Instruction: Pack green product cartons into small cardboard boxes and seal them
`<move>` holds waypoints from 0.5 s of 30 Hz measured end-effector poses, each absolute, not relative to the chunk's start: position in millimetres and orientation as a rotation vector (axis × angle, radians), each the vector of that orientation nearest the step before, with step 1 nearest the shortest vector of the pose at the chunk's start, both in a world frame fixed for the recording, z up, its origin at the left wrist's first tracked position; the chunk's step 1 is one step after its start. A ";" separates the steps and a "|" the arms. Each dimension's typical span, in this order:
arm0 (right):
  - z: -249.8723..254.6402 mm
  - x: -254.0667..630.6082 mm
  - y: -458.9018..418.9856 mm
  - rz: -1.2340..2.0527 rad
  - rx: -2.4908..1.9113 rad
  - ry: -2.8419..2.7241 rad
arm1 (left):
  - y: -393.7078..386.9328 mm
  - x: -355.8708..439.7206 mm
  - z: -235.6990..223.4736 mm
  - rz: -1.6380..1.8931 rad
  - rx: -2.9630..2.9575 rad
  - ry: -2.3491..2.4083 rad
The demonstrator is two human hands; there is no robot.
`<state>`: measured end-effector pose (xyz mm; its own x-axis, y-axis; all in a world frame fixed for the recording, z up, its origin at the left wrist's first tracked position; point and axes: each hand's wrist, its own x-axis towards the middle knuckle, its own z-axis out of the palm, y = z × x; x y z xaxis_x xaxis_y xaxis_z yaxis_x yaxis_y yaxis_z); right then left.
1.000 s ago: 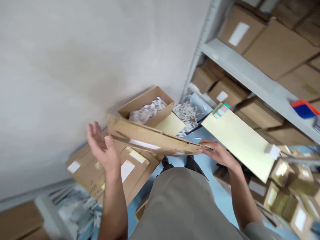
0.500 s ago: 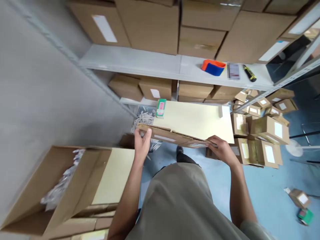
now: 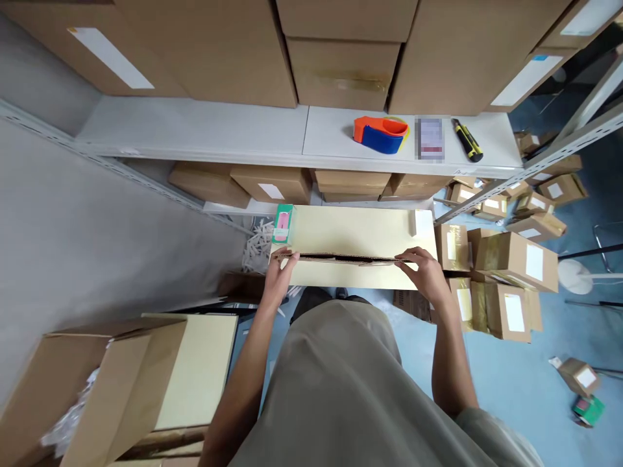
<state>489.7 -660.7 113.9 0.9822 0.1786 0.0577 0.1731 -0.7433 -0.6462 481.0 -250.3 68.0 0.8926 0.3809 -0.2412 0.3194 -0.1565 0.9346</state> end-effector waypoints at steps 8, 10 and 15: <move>79.3 530.1 -656.0 -0.207 -2.307 -0.175 | -245.9 495.8 78.8 -0.135 1.873 0.542; 77.4 530.1 -649.7 -0.242 -2.282 -0.114 | -245.4 503.0 89.6 -0.174 2.003 0.487; 74.5 512.9 -637.5 -0.260 -2.204 0.171 | -243.5 517.5 109.2 -0.154 2.344 0.446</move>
<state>512.9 -637.5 74.5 0.9686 -0.2152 0.1248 -0.0302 -0.5996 -0.7997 517.5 -243.5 109.2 0.9326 0.2724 -0.2367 0.3604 -0.6713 0.6477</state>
